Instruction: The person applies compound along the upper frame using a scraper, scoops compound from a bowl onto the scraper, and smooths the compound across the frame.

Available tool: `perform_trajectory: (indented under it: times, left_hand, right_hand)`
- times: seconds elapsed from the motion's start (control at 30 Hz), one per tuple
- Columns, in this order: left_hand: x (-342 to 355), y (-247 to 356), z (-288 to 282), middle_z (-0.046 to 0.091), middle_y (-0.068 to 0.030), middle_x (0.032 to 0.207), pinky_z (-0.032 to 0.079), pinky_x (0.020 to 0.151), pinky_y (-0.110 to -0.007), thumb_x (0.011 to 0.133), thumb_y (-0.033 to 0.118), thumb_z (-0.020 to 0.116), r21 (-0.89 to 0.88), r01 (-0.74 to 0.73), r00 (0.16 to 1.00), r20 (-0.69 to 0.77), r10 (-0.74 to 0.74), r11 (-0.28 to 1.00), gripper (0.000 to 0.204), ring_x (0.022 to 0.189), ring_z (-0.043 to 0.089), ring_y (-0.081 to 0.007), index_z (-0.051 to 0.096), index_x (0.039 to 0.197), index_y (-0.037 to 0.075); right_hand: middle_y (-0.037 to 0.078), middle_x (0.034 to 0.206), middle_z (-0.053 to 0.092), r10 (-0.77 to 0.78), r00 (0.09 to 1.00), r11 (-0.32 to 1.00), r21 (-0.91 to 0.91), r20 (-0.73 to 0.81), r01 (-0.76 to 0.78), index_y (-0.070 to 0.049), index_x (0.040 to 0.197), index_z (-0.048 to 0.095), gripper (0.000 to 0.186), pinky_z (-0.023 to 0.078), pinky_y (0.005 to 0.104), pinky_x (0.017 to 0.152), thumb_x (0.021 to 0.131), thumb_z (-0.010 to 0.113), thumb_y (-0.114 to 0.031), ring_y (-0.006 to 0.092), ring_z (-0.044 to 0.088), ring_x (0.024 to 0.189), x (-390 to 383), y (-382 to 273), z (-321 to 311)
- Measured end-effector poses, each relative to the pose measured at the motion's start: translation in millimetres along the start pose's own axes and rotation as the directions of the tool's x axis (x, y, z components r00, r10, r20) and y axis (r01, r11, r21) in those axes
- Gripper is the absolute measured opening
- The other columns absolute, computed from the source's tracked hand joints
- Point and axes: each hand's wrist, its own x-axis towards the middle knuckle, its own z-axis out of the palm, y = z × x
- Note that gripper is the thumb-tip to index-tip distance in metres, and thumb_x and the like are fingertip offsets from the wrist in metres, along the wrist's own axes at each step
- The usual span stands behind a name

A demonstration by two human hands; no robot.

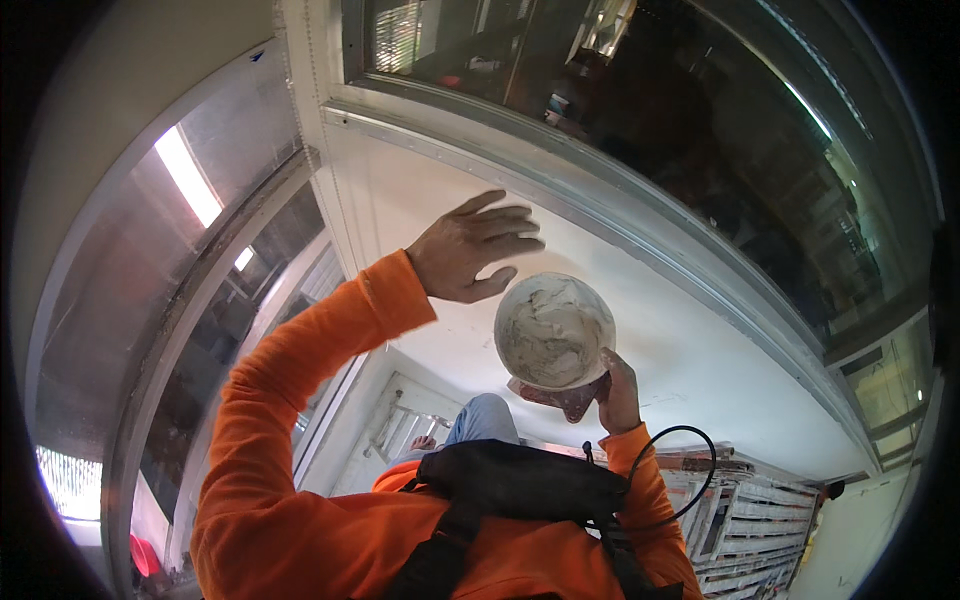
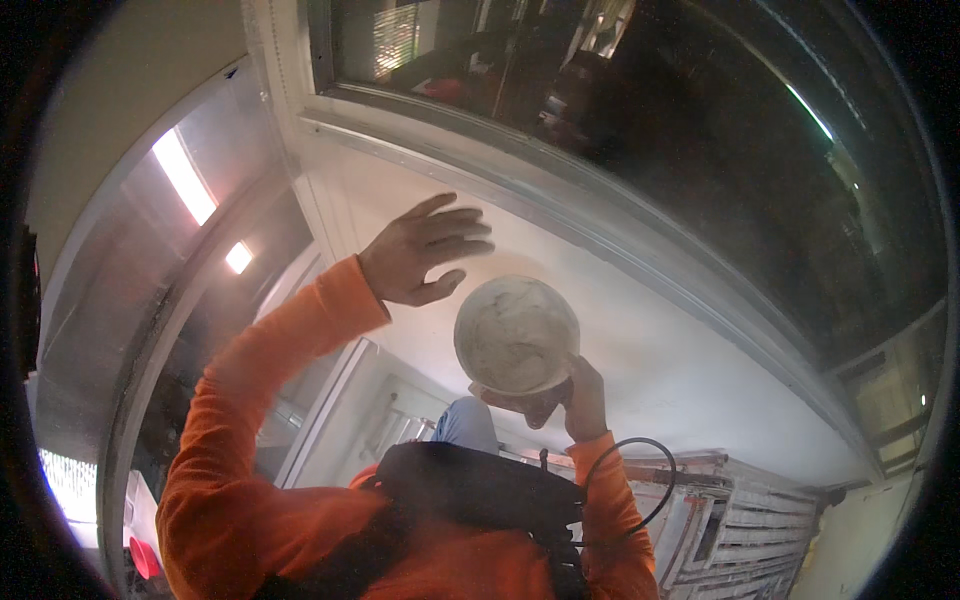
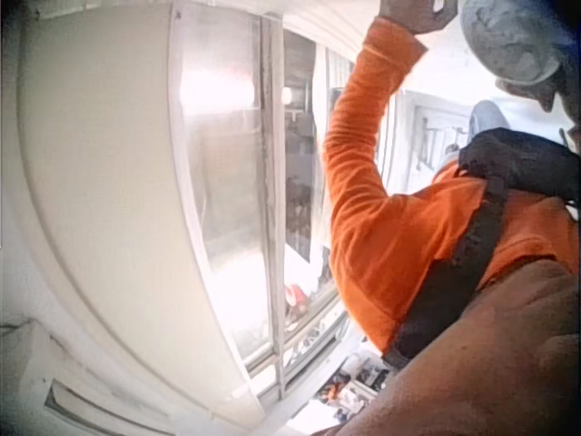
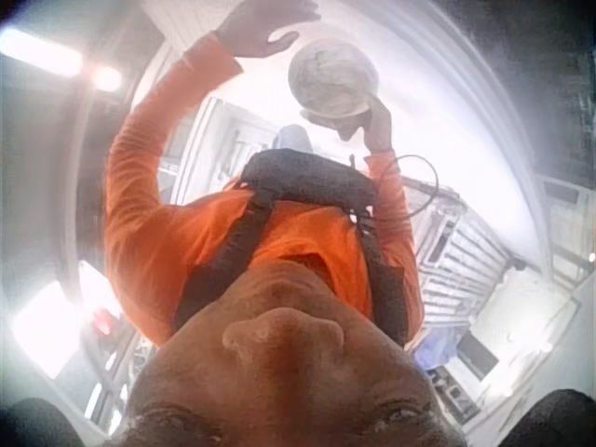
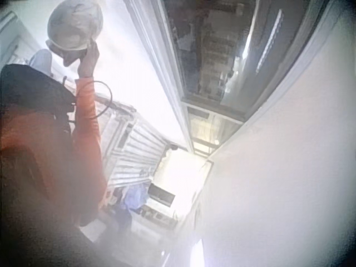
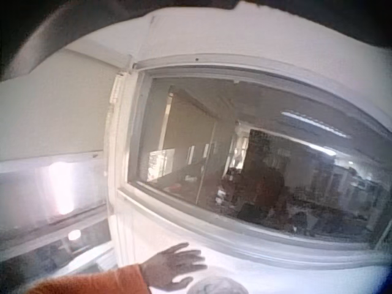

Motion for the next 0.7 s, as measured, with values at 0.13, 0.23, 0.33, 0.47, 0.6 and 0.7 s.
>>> perform_trajectory:
  times: [0.13,0.23,0.33,0.47,0.6,0.7]
  left_hand:
    - [42,-16,46,0.053,-0.0127,0.126,0.033,0.107,-0.043,0.077,0.013,0.061,-0.007,0.081,0.969,-0.236,-0.08,0.997,0.048,0.121,0.047,-0.0286,0.053,0.124,0.009]
    - [60,-32,77,0.052,-0.0134,0.127,0.032,0.108,-0.042,0.076,0.01,0.06,0.081,-0.009,0.983,-0.183,0.024,0.997,0.049,0.123,0.044,-0.0293,0.053,0.124,0.008]
    - [32,-82,84,0.052,-0.0118,0.127,0.035,0.106,-0.041,0.072,0.003,0.06,0.139,0.015,0.971,-0.239,0.019,0.99,0.051,0.122,0.045,-0.029,0.055,0.122,0.01]
    - [-88,-183,-5,0.052,-0.01,0.127,0.04,0.101,-0.038,0.079,0.012,0.058,0.123,0.454,0.861,-0.314,-0.399,0.883,0.044,0.118,0.048,-0.0293,0.055,0.123,0.013]
    - [-253,-258,-100,0.056,-0.0175,0.121,0.046,0.092,-0.041,0.086,0.023,0.054,0.559,0.806,0.532,-0.545,-0.648,0.192,0.037,0.109,0.055,-0.0335,0.055,0.12,0.007]
    - [-140,-145,-32,0.063,-0.0133,0.106,0.052,0.078,-0.039,0.089,0.025,0.053,0.082,0.874,0.476,-0.345,-0.809,0.479,0.035,0.093,0.063,-0.0298,0.056,0.117,0.004]
  right_hand:
    - [0.008,0.101,0.063,0.02,0.999,1.0,0.004,0.027,-0.02,0.001,0.112,0.055,0.036,0.049,0.0286,0.071,0.093,0.048,-0.029,0.0154,0.061,0.087,4,4,5]
    - [0.008,0.103,0.062,-0.109,0.993,0.969,-0.218,0.045,0.117,0.002,0.114,0.053,0.038,0.05,0.0294,0.073,0.092,0.049,-0.029,0.0155,0.062,0.088,3,7,2]
    - [0.008,0.103,0.062,-0.023,0.999,1.0,-0.018,0.028,0.023,0.002,0.114,0.053,0.038,0.049,0.0299,0.075,0.093,0.049,-0.029,0.0153,0.061,0.09,-5,-2,7]
    - [0.008,0.105,0.062,-0.024,0.999,0.999,-0.031,0.037,0.025,0.002,0.117,0.052,0.04,0.048,0.0293,0.076,0.093,0.048,-0.03,0.0155,0.06,0.094,-15,-8,5]
    - [0.007,0.105,0.061,-0.06,0.986,0.995,-0.067,0.153,0.071,0.001,0.117,0.053,0.042,0.048,0.0272,0.074,0.093,0.049,-0.032,0.0133,0.058,0.092,-4,-12,23]
    - [0.007,0.105,0.06,-0.075,0.996,0.992,-0.095,0.044,0.079,0.001,0.117,0.053,0.041,0.047,0.027,0.073,0.093,0.049,-0.032,0.013,0.058,0.091,-8,-7,4]
